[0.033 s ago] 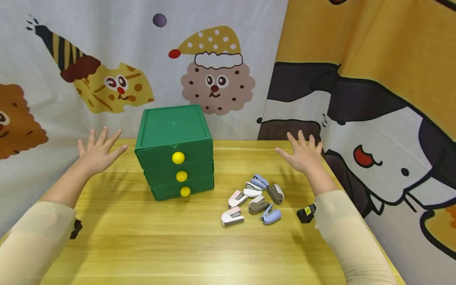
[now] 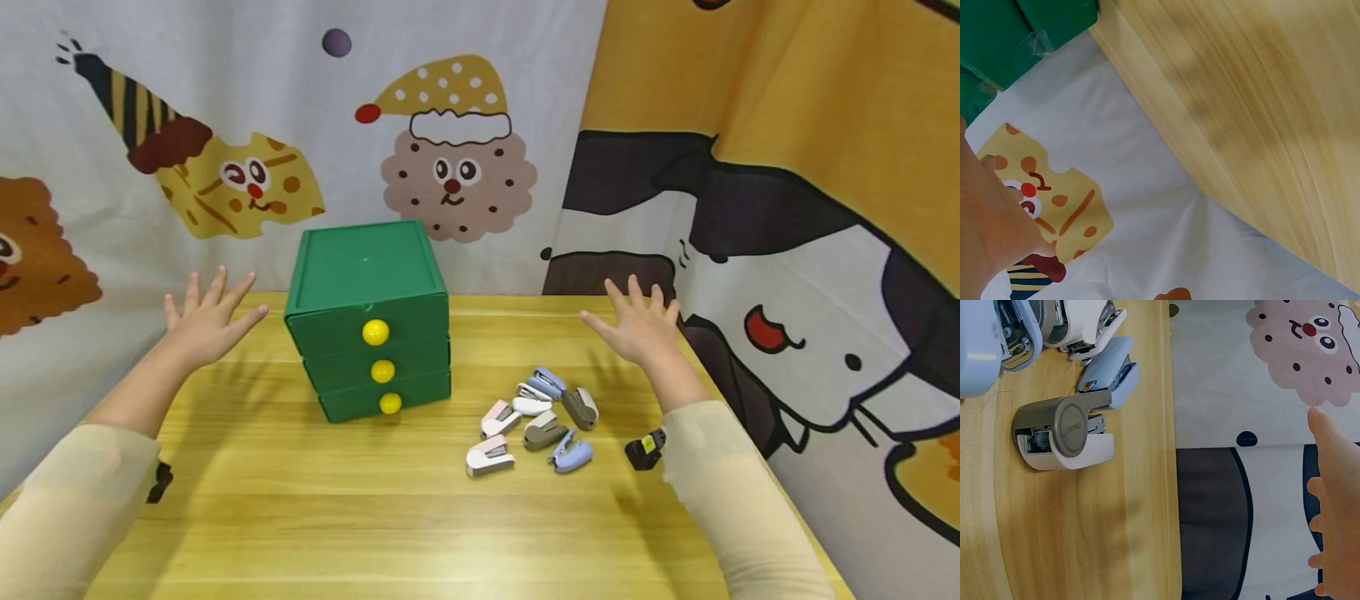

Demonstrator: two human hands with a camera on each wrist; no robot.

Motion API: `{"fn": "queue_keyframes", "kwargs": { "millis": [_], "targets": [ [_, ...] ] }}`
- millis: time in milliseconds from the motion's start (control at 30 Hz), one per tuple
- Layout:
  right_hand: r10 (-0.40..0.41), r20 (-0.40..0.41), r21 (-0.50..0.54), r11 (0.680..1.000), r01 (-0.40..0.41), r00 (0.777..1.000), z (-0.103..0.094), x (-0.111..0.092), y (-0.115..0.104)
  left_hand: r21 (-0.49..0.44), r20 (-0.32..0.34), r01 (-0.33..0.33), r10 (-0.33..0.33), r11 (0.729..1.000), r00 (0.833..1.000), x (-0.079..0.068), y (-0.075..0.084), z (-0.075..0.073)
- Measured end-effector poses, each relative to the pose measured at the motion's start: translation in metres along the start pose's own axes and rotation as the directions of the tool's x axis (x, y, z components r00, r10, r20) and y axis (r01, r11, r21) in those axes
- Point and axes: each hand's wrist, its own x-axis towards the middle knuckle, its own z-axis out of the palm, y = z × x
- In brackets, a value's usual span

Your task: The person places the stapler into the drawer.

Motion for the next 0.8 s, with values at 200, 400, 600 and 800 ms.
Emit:
{"fn": "queue_keyframes", "kwargs": {
  "millis": [200, 400, 600, 800],
  "targets": [
    [0.001, -0.02, -0.003, 1.0, -0.001, 1.0, 0.001, -0.001, -0.001, -0.004, -0.001, -0.004, 0.004, 1.0, 1.0, 0.0, -0.002, -0.001],
    [0.001, -0.039, -0.013, 1.0, -0.001, 0.999, 0.0, -0.004, -0.004, -0.01, -0.002, -0.008, 0.008, 1.0, 1.0, 0.001, -0.004, 0.0],
    [-0.011, -0.062, -0.012, 1.0, 0.011, 0.998, 0.0, -0.008, -0.006, -0.02, -0.021, -0.007, 0.007, 1.0, 1.0, -0.001, -0.006, 0.001],
    [-0.017, -0.103, 0.019, 1.0, 0.019, 0.995, 0.001, -0.014, -0.006, -0.046, -0.085, -0.021, 0.017, 0.999, 0.996, -0.003, -0.005, -0.002]
  ]
}}
